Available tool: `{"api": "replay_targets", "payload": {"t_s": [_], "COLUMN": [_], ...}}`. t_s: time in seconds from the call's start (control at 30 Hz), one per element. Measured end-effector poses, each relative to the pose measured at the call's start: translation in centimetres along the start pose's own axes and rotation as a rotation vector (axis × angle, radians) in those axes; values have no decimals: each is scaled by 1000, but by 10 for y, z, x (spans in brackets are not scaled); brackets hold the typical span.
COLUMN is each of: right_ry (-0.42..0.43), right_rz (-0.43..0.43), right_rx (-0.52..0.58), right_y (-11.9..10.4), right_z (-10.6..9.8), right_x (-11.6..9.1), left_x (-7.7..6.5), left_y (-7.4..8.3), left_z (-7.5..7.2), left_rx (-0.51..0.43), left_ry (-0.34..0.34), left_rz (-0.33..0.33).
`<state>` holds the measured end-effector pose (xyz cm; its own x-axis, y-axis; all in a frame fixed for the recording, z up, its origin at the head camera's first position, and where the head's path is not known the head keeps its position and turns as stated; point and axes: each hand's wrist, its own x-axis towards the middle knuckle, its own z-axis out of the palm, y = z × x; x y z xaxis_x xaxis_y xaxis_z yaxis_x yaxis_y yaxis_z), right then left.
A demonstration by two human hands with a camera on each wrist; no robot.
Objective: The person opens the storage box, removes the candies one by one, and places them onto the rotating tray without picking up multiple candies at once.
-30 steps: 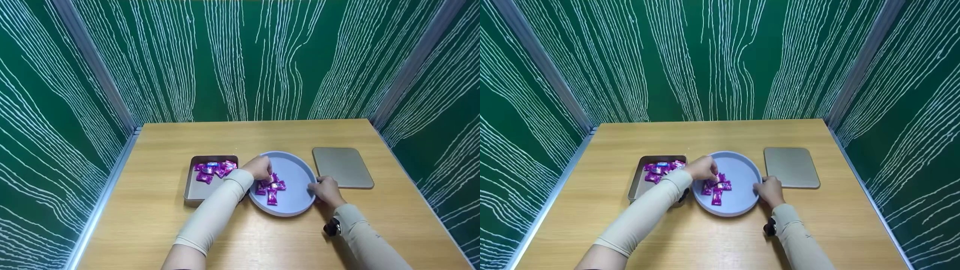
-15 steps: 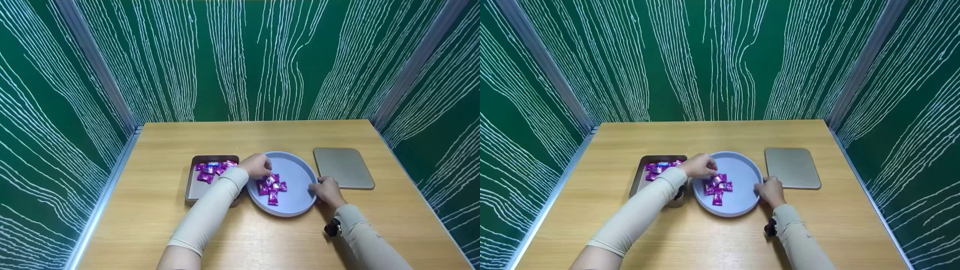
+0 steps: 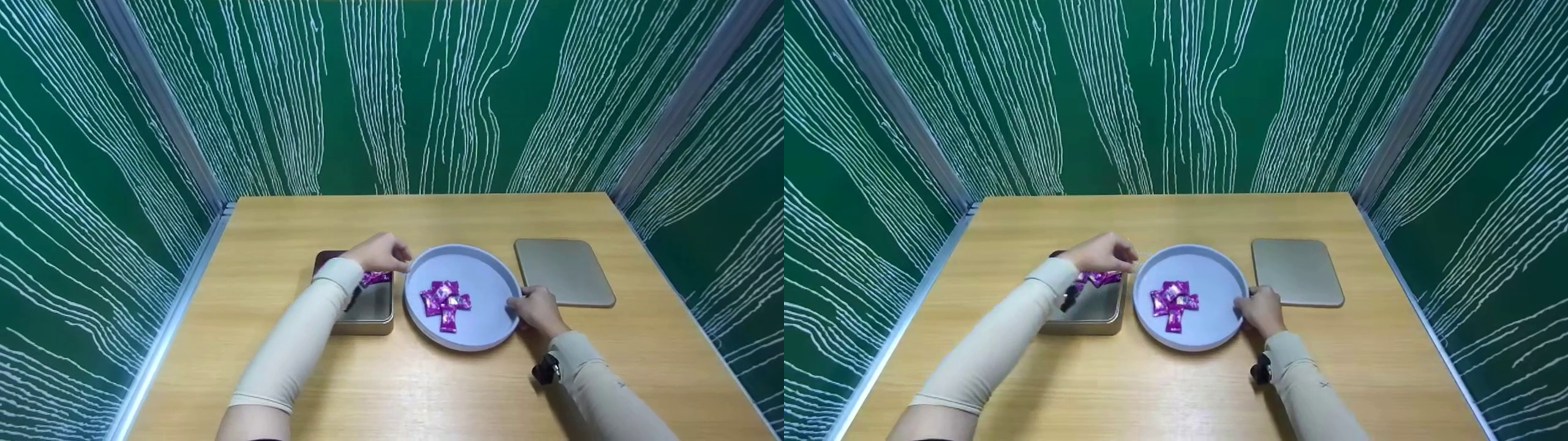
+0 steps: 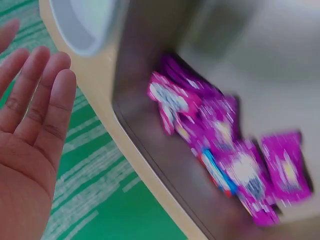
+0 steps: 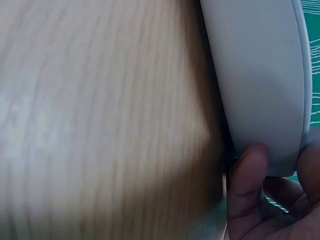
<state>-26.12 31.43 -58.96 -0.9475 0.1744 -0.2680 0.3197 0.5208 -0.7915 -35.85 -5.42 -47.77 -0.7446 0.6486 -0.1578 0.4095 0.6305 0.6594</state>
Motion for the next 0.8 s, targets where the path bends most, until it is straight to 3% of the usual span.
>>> {"api": "replay_targets", "payload": {"t_s": [0.23,0.43,0.8], "right_ry": [-4,12,12], "right_rz": [5,-20,-32], "right_rx": [9,-24,-43], "right_y": [-1,0,0], "right_z": [-1,-3,-1], "right_x": [-1,-1,0], "left_x": [-23,-37,-58], "left_y": [-26,-49,-84], "left_z": [-18,-26,-23], "left_rx": [11,39,119], "left_ry": [-1,-6,-34], "left_rz": [-87,-109,-162]}}
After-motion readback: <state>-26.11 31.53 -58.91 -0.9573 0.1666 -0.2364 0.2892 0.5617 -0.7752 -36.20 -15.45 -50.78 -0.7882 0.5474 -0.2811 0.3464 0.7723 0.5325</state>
